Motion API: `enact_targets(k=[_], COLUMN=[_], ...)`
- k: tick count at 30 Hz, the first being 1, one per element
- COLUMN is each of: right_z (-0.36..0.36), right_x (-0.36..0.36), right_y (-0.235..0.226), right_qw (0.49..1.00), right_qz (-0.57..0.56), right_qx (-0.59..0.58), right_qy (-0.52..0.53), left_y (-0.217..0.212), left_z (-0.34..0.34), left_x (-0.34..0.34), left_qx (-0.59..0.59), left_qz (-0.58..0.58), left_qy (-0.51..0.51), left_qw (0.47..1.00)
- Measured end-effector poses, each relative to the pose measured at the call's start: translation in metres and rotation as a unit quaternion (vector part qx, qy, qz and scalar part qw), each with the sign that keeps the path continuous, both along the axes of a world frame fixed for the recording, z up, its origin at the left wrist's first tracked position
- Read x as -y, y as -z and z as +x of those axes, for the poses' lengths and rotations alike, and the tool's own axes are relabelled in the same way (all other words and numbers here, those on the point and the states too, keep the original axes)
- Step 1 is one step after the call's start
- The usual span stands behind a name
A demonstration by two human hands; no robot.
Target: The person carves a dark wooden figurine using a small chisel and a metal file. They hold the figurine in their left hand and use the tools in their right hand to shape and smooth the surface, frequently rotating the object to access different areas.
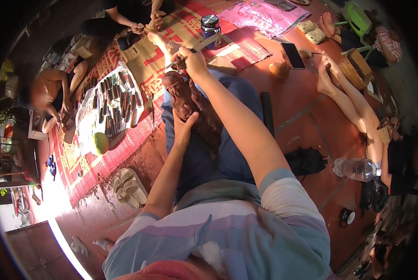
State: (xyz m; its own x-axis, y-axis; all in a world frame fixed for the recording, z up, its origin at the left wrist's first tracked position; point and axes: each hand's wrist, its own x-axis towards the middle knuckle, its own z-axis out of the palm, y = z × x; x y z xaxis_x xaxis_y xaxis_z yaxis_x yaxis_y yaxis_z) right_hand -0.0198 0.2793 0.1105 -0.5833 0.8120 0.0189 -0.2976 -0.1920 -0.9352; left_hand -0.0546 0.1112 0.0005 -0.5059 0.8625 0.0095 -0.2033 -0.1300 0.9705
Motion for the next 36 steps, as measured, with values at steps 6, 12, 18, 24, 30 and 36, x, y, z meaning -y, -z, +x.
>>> enact_targets(k=[6, 12, 18, 24, 30, 36], right_z=[-0.016, 0.019, 0.111, 0.151, 0.155, 0.137], right_x=[-0.036, 0.007, 0.043, 0.078, 0.102, 0.102], right_y=[0.053, 0.028, 0.011, 0.009, 0.008, 0.023], right_qw=[0.995, 0.988, 0.966, 0.956, 0.967, 0.981], right_qz=[0.077, 0.076, 0.096, 0.122, 0.096, 0.077], right_qx=[0.054, -0.008, -0.078, -0.067, -0.039, -0.022], right_qy=[0.043, 0.132, 0.227, 0.258, 0.231, 0.176], left_y=[-0.007, 0.006, 0.013, 0.02, -0.016, -0.024], left_z=[-0.004, -0.016, -0.011, -0.002, 0.009, -0.003], left_x=[-0.003, 0.005, -0.002, -0.006, 0.004, 0.01], left_qx=[-0.006, -0.02, 0.002, -0.031, -0.095, -0.092], left_qz=[-0.048, -0.061, -0.06, -0.079, -0.12, -0.182], left_qy=[0.027, -0.009, -0.022, -0.061, -0.03, -0.026], left_qw=[0.998, 0.998, 0.998, 0.995, 0.988, 0.979])
